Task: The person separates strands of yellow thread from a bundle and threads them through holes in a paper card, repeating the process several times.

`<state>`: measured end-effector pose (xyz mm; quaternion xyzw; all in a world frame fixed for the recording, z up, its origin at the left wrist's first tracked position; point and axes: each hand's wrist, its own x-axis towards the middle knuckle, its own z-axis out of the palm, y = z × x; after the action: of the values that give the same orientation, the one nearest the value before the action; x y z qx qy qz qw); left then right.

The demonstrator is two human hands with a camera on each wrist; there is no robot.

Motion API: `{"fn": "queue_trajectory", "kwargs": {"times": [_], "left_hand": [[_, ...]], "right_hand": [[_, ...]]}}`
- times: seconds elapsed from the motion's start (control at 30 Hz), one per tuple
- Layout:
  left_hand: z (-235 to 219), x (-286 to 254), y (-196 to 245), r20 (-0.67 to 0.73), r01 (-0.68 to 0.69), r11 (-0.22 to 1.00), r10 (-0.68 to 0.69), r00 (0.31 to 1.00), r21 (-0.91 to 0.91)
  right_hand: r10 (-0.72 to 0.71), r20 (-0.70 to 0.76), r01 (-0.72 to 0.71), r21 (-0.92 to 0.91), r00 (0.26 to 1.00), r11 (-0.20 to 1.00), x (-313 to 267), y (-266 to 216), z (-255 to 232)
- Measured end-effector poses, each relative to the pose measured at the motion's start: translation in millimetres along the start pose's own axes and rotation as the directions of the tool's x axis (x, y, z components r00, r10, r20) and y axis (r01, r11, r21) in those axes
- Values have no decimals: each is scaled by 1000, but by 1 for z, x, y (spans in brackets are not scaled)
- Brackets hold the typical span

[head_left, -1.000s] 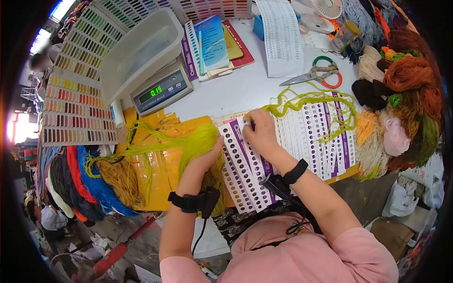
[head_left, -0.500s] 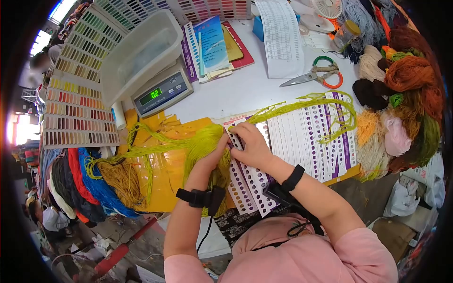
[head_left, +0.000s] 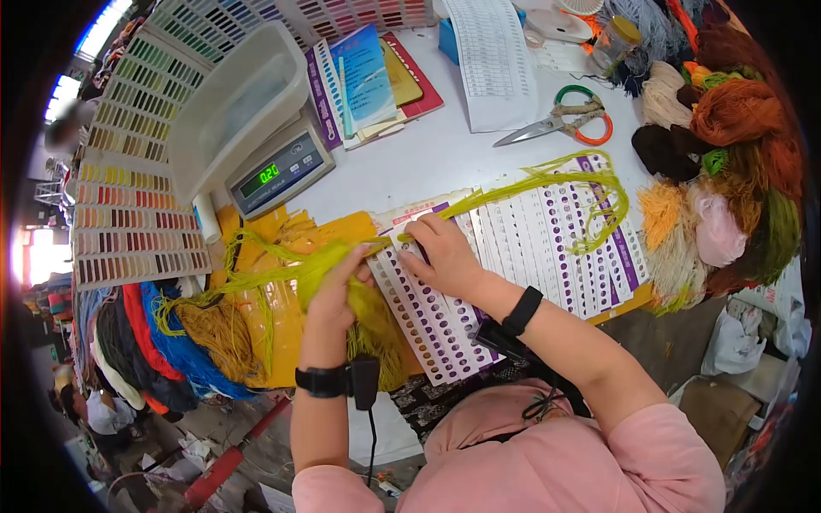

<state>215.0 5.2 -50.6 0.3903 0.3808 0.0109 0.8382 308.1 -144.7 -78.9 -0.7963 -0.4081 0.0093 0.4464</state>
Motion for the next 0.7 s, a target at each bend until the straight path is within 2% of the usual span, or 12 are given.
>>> {"fn": "queue_trajectory", "kwargs": {"times": [0.07, 0.1, 0.17, 0.2, 0.3, 0.33, 0.43, 0.5, 0.53, 0.6, 0.63, 0.7], "left_hand": [[0, -24, 16, 123, 53, 931, -9, 992, -361], [4, -29, 21, 232, 83, 952, -14, 973, -293], [15, -42, 27, 437, 120, 980, -39, 899, -157], [34, -45, 29, 359, 45, 995, -76, 930, 94], [43, -21, 8, 237, 15, 935, -105, 966, 354], [38, -5, 3, 218, 63, 887, -180, 959, 457], [45, 5, -12, 94, -11, 793, -59, 994, 609], [60, -9, 2, 98, -95, 549, 24, 995, 831], [68, -16, 9, 112, -128, 399, 62, 992, 908], [30, -2, -10, -120, -65, 789, 173, 978, 610], [7, 0, -12, -246, -69, 914, 179, 953, 399], [-17, -31, 26, -109, 116, 988, -105, 988, 100]], "right_hand": [[-6, -58, 9, 50, 998, 999, 2, 5, 4], [-10, -84, 16, 76, 996, 997, 3, 7, 5], [82, -104, -49, 286, 991, 957, 3, 7, 3], [123, -105, -73, 385, 987, 920, 3, 7, 1], [118, -8, -110, 310, 993, 944, 3, 8, -6], [169, -8, -156, 343, 986, 926, 2, 9, -5], [301, 4, -273, 432, 954, 860, 0, 9, 1], [346, 31, -319, 474, 938, 821, -1, 9, 1], [242, -72, -196, 387, 968, 901, -1, 9, 3], [-5, -239, 45, 160, 971, 986, 2, 7, 7], [-3, -184, 20, 92, 983, 996, 1, 4, 6], [18, -74, -22, -44, 997, 999, -1, -5, 4]]}}
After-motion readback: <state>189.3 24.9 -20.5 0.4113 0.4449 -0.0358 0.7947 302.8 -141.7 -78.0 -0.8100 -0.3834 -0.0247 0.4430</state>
